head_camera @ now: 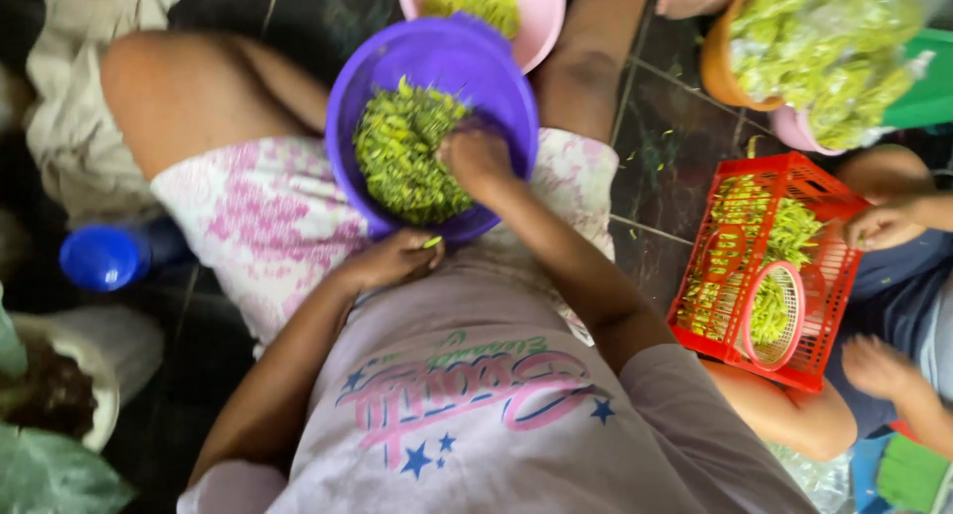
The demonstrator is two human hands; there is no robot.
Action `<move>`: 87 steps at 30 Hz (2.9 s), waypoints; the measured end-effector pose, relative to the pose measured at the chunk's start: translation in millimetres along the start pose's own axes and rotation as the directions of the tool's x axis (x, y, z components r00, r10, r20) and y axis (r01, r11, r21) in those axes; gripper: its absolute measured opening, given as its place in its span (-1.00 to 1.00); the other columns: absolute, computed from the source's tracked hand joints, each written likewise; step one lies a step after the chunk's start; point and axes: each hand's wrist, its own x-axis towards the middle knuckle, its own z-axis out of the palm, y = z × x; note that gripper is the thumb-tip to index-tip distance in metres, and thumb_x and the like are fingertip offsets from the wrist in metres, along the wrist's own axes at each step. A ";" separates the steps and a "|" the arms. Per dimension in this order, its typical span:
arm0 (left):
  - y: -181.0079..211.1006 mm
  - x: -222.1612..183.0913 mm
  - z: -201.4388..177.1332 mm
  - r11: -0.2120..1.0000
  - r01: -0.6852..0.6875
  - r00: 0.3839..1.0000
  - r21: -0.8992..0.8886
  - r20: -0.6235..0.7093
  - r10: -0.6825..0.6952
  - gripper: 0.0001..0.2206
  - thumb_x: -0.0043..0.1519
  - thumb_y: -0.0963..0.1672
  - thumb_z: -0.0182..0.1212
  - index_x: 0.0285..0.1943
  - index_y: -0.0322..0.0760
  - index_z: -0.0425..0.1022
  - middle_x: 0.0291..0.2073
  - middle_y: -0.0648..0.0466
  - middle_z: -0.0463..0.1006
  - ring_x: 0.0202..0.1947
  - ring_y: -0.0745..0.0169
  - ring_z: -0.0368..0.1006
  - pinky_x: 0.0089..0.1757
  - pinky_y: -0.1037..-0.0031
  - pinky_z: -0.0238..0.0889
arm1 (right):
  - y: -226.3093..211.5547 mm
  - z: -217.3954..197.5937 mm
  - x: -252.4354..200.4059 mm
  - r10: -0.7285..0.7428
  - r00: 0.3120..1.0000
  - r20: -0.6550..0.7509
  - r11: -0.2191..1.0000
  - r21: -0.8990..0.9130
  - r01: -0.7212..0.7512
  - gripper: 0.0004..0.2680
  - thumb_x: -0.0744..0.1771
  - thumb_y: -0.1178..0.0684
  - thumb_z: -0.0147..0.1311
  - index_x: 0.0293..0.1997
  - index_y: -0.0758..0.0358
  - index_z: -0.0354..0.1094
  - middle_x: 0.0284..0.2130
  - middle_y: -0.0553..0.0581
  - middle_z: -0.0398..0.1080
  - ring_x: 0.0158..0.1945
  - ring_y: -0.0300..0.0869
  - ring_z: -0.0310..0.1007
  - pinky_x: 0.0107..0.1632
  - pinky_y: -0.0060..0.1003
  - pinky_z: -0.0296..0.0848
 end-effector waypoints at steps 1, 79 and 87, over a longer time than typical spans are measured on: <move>1.5 0.7 0.7 1.000 -0.014 1.000 0.018 0.022 0.014 -0.77 0.37 -0.16 -0.07 -0.29 -0.24 0.51 -0.50 0.08 0.49 -0.43 0.18 0.36 -0.26 0.37 0.31 | 0.3 -4.7 -4.8 0.021 0.999 -0.024 1.000 -0.001 -0.021 -0.81 0.39 -0.11 0.00 -0.16 0.02 0.58 -0.15 0.16 0.56 0.04 0.09 0.56 0.09 0.11 0.47; -21.6 6.4 0.0 0.993 0.012 1.000 -0.117 0.018 -0.010 -0.79 0.32 -0.21 -0.04 -0.41 -0.22 0.40 -0.77 0.17 0.34 -0.85 0.42 0.23 -0.68 0.64 0.07 | -37.1 -82.0 -138.7 -0.528 0.817 -0.232 0.571 0.615 0.544 -0.84 0.39 0.12 0.19 0.05 0.33 0.48 -0.18 0.28 0.47 -0.10 0.10 0.52 0.01 0.03 0.45; -4.8 8.0 5.7 0.993 0.019 1.000 -0.120 0.017 -0.018 -0.77 0.37 -0.20 -0.08 -0.36 -0.23 0.42 -0.77 0.20 0.31 -0.83 0.45 0.22 -0.65 0.65 0.09 | 6.4 -102.2 -108.2 -0.530 0.791 -0.304 0.571 0.562 0.599 -0.95 0.41 0.24 0.13 -0.07 0.29 0.48 -0.26 0.16 0.45 -0.13 -0.01 0.48 0.02 -0.09 0.44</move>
